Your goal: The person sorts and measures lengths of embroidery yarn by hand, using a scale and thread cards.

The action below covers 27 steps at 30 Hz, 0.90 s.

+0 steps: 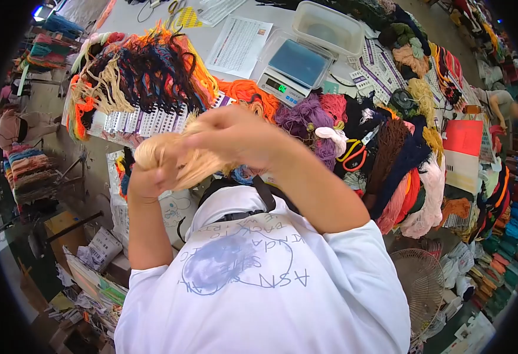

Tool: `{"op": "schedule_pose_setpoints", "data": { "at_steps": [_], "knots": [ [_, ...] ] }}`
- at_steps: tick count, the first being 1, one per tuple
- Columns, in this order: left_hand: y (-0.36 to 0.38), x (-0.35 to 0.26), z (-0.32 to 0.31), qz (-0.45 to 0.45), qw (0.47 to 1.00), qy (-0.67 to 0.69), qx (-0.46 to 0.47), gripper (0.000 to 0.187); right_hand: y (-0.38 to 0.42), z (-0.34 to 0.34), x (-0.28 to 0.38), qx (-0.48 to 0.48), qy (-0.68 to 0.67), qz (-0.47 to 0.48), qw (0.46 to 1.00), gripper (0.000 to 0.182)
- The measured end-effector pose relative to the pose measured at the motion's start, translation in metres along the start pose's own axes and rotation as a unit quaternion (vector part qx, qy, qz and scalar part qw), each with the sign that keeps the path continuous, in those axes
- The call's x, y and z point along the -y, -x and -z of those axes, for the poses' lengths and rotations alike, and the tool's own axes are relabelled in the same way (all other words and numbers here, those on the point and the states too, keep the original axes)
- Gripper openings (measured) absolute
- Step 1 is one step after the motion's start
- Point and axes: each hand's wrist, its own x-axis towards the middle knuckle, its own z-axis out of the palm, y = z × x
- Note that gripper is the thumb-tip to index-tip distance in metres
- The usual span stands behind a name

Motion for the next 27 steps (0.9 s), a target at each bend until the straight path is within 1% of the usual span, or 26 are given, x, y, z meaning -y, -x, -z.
{"op": "schedule_pose_setpoints", "data": {
  "at_steps": [2, 3, 4, 5, 6, 7, 8, 9, 10, 11, 13, 15, 16, 17, 18, 19, 20, 21, 22, 23, 24, 25, 26, 27],
  "knots": [
    [0.019, -0.010, 0.029, -0.002, 0.996, -0.063, 0.068, 0.032, 0.029, 0.044, 0.014, 0.015, -0.062, 0.099, 0.993, 0.017],
    [0.035, -0.012, 0.051, -0.033, 0.999, -0.007, -0.002, 0.029, 0.050, 0.063, 0.027, -0.034, -0.065, 0.123, 0.990, 0.020],
    [0.048, -0.017, 0.069, -0.064, 0.994, 0.050, -0.074, 0.028, 0.072, 0.094, 0.023, -0.113, -0.079, 0.193, 0.971, 0.025],
    [0.053, -0.030, 0.075, -0.104, 0.985, 0.113, -0.081, 0.028, 0.097, 0.126, 0.024, -0.251, -0.145, 0.211, 0.934, 0.026],
    [0.058, -0.043, 0.081, -0.144, 0.970, 0.175, -0.088, 0.029, 0.125, 0.160, 0.025, -0.251, -0.195, 0.243, 0.917, 0.023],
    [0.068, -0.052, 0.098, -0.167, 0.960, 0.203, -0.097, 0.030, 0.151, 0.181, 0.030, -0.308, -0.207, 0.262, 0.891, 0.020],
    [0.077, -0.062, 0.114, -0.189, 0.949, 0.230, -0.105, 0.031, 0.177, 0.202, 0.031, -0.375, -0.224, 0.284, 0.854, 0.021],
    [0.084, -0.070, 0.124, -0.201, 0.944, 0.234, -0.121, 0.032, 0.206, 0.231, 0.028, -0.419, -0.206, 0.289, 0.836, 0.022],
    [0.091, -0.078, 0.132, -0.213, 0.938, 0.237, -0.135, 0.033, 0.234, 0.256, 0.025, -0.442, -0.222, 0.300, 0.816, 0.023],
    [0.096, -0.086, 0.144, -0.231, 0.938, 0.223, -0.129, 0.035, 0.255, 0.269, 0.023, -0.487, -0.230, 0.312, 0.783, 0.023],
    [0.101, -0.103, 0.160, -0.257, 0.938, 0.200, -0.121, 0.036, 0.298, 0.296, 0.017, -0.539, -0.250, 0.313, 0.741, 0.022],
    [0.107, -0.121, 0.185, -0.296, 0.923, 0.203, -0.143, 0.037, 0.337, 0.319, 0.015, -0.600, -0.234, 0.309, 0.700, 0.021],
    [0.111, -0.128, 0.199, -0.318, 0.911, 0.214, -0.151, 0.037, 0.356, 0.326, 0.019, -0.627, -0.256, 0.305, 0.669, 0.022],
    [0.117, -0.135, 0.213, -0.341, 0.896, 0.221, -0.178, 0.036, 0.376, 0.333, 0.022, -0.652, -0.255, 0.321, 0.637, 0.023],
    [0.118, -0.139, 0.221, -0.340, 0.897, 0.221, -0.177, 0.036, 0.395, 0.337, 0.025, -0.677, -0.254, 0.336, 0.604, 0.023],
    [0.116, -0.142, 0.226, -0.374, 0.882, 0.209, -0.196, 0.035, 0.411, 0.338, 0.031, -0.715, -0.238, 0.334, 0.567, 0.026],
    [0.109, -0.143, 0.225, -0.407, 0.866, 0.197, -0.214, 0.035, 0.422, 0.337, 0.035, -0.724, -0.215, 0.345, 0.557, 0.025],
    [0.100, -0.139, 0.223, -0.396, 0.870, 0.200, -0.216, 0.033, 0.432, 0.335, 0.039, -0.734, -0.191, 0.356, 0.546, 0.024],
    [0.086, -0.130, 0.217, -0.374, 0.885, 0.196, -0.198, 0.032, 0.432, 0.324, 0.045, -0.729, -0.145, 0.354, 0.567, 0.024],
    [0.068, -0.119, 0.207, -0.351, 0.899, 0.191, -0.179, 0.032, 0.428, 0.315, 0.054, -0.731, -0.143, 0.354, 0.566, 0.024],
    [0.046, -0.104, 0.190, -0.333, 0.900, 0.230, -0.161, 0.030, 0.422, 0.306, 0.064, -0.699, -0.062, 0.350, 0.621, 0.025],
    [0.026, -0.089, 0.178, -0.317, 0.904, 0.229, -0.172, 0.029, 0.410, 0.293, 0.076, -0.659, 0.020, 0.341, 0.670, 0.025],
    [0.008, -0.075, 0.167, -0.300, 0.908, 0.228, -0.183, 0.029, 0.381, 0.266, 0.094, -0.671, 0.062, 0.334, 0.659, 0.026],
    [-0.010, -0.062, 0.154, -0.283, 0.911, 0.245, -0.171, 0.029, 0.348, 0.238, 0.115, -0.682, 0.104, 0.326, 0.646, 0.027]
  ]
}}
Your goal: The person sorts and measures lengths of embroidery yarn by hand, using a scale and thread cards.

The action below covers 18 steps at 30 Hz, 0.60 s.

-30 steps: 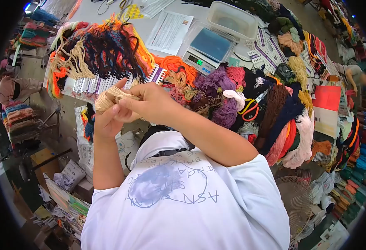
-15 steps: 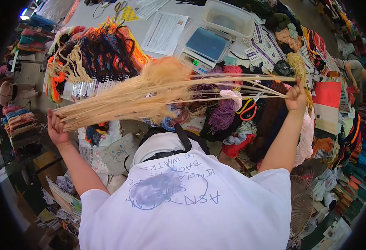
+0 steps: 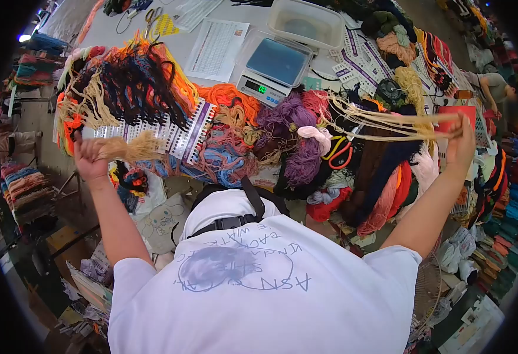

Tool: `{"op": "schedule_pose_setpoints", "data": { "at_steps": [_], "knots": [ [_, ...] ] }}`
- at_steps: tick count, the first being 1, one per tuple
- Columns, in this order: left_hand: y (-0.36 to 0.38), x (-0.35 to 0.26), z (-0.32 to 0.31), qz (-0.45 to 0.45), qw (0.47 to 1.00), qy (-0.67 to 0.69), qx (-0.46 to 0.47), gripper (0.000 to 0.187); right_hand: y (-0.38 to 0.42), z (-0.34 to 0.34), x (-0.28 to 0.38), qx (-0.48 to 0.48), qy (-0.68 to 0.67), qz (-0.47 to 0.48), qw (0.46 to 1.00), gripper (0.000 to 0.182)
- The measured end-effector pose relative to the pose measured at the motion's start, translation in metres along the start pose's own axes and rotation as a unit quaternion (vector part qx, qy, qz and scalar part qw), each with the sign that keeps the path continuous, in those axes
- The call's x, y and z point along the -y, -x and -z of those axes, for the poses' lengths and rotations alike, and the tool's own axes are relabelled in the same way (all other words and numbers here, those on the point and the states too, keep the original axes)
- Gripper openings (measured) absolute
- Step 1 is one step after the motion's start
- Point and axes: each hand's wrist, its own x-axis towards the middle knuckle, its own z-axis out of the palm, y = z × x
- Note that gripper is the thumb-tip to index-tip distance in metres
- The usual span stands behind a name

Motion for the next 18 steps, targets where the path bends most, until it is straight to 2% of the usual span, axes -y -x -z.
{"op": "schedule_pose_setpoints", "data": {
  "at_steps": [2, 6, 9, 11, 14, 18],
  "knots": [
    [-0.004, 0.045, -0.015, 0.045, 0.998, 0.030, 0.019, 0.030, 0.008, -0.036, 0.037, 0.122, 0.034, 0.043, 0.991, 0.027],
    [-0.006, 0.100, -0.037, 0.115, 0.988, 0.077, 0.061, 0.031, 0.001, -0.108, 0.101, 0.332, -0.047, 0.088, 0.938, 0.025],
    [0.001, 0.122, -0.045, 0.099, 0.994, 0.022, 0.029, 0.032, -0.007, -0.170, 0.133, 0.340, -0.092, 0.103, 0.930, 0.026],
    [0.008, 0.133, -0.048, 0.118, 0.993, 0.016, 0.016, 0.031, -0.012, -0.200, 0.155, 0.504, -0.113, 0.072, 0.853, 0.028],
    [0.019, 0.146, -0.043, 0.136, 0.990, 0.017, -0.015, 0.030, 0.042, -0.265, 0.168, 0.333, -0.107, 0.170, 0.921, 0.021],
    [0.033, 0.153, -0.038, 0.147, 0.986, 0.016, -0.072, 0.029, 0.087, -0.326, 0.169, 0.241, -0.089, 0.211, 0.943, 0.018]
  ]
}}
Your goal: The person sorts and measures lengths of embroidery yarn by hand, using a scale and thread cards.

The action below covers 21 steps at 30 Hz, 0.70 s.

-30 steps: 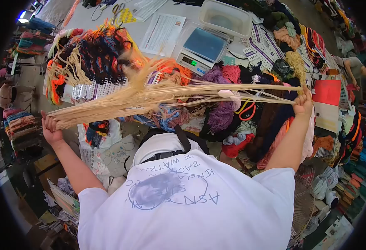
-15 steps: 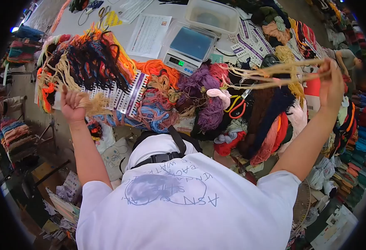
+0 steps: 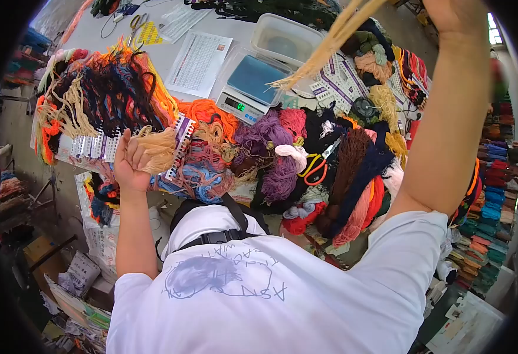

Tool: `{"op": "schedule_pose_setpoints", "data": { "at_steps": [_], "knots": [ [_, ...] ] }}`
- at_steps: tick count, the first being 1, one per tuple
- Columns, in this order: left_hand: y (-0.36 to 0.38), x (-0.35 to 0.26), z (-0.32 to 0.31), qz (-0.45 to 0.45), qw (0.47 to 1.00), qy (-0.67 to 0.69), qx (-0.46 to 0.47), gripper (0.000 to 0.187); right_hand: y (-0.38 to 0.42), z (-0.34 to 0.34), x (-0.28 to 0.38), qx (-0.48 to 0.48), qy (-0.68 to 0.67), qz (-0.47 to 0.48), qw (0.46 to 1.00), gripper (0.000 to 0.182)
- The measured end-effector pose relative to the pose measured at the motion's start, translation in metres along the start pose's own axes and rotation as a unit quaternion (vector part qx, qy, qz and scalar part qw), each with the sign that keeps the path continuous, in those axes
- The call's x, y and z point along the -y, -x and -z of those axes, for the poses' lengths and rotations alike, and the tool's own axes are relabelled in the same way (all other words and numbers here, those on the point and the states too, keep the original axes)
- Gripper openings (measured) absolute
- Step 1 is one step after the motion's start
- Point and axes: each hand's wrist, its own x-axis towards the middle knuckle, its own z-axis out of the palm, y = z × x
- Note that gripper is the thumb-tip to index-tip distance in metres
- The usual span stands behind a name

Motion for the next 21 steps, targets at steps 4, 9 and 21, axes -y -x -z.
{"op": "schedule_pose_setpoints", "data": {
  "at_steps": [4, 9, 21],
  "knots": [
    [0.009, 0.004, 0.004, 0.002, 0.999, -0.010, -0.044, 0.028, -0.007, -0.012, -0.043, 0.039, 0.041, -0.027, 0.998, 0.016],
    [0.016, 0.005, 0.014, 0.012, 0.998, -0.014, -0.063, 0.027, -0.016, 0.045, -0.210, 0.124, 0.190, -0.001, 0.974, 0.023],
    [0.015, 0.015, 0.000, 0.035, 0.994, -0.054, -0.086, 0.028, 0.281, 0.131, -0.427, -0.203, -0.007, -0.610, 0.766, 0.029]
  ]
}}
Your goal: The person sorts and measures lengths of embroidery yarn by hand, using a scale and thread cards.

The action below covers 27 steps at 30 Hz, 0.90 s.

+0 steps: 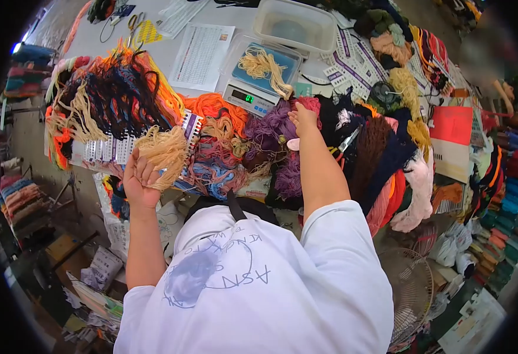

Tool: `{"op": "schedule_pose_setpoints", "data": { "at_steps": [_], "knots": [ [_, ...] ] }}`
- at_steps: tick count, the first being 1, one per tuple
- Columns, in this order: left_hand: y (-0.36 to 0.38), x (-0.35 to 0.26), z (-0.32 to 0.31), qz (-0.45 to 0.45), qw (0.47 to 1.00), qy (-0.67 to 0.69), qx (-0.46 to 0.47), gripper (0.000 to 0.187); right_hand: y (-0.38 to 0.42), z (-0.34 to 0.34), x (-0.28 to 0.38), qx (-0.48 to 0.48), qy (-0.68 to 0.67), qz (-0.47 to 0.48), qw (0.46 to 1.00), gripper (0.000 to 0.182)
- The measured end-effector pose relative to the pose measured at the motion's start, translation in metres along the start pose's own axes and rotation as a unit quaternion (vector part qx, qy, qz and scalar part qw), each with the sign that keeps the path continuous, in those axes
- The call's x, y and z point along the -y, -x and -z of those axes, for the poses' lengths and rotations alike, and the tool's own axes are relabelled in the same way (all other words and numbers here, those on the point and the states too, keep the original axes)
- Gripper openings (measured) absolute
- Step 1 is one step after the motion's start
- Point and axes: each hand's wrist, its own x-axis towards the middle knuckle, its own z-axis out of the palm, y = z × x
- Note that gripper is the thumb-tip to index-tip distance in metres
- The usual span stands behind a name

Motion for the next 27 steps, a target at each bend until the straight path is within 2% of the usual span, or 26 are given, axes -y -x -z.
{"op": "schedule_pose_setpoints", "data": {
  "at_steps": [1, 3, 6, 8, 11, 13, 16, 20, 27],
  "knots": [
    [0.000, 0.001, -0.003, -0.001, 1.000, -0.001, -0.009, 0.028, 0.000, 0.008, -0.006, -0.004, -0.004, -0.003, 1.000, 0.029],
    [-0.002, 0.006, -0.006, 0.005, 1.000, -0.004, -0.021, 0.028, 0.001, 0.025, -0.016, 0.017, -0.024, 0.063, 0.998, 0.028],
    [-0.006, 0.015, -0.012, 0.026, 0.999, -0.044, -0.010, 0.026, 0.011, 0.035, -0.016, 0.027, 0.019, 0.093, 0.995, 0.024],
    [-0.003, 0.026, -0.031, 0.015, 0.984, -0.171, -0.037, 0.026, 0.018, 0.034, -0.011, 0.029, 0.036, 0.110, 0.993, 0.020],
    [0.003, 0.040, -0.047, -0.004, 0.958, -0.287, 0.021, 0.030, 0.015, 0.026, -0.005, 0.037, 0.048, 0.119, 0.991, 0.021],
    [0.005, 0.047, -0.048, 0.003, 0.956, -0.292, 0.039, 0.032, 0.006, 0.018, -0.003, 0.056, 0.050, 0.149, 0.986, 0.023],
    [0.007, 0.055, -0.048, 0.005, 0.953, -0.295, 0.063, 0.034, -0.004, 0.003, 0.003, 0.059, 0.054, 0.156, 0.984, 0.037],
    [0.012, 0.051, -0.037, 0.034, 0.966, -0.257, 0.010, 0.031, -0.019, -0.011, 0.009, 0.066, 0.072, 0.149, 0.984, 0.059],
    [0.019, 0.040, -0.021, 0.015, 0.968, -0.249, -0.039, 0.028, -0.038, -0.023, 0.010, 0.072, 0.047, 0.088, 0.992, 0.061]
  ]
}}
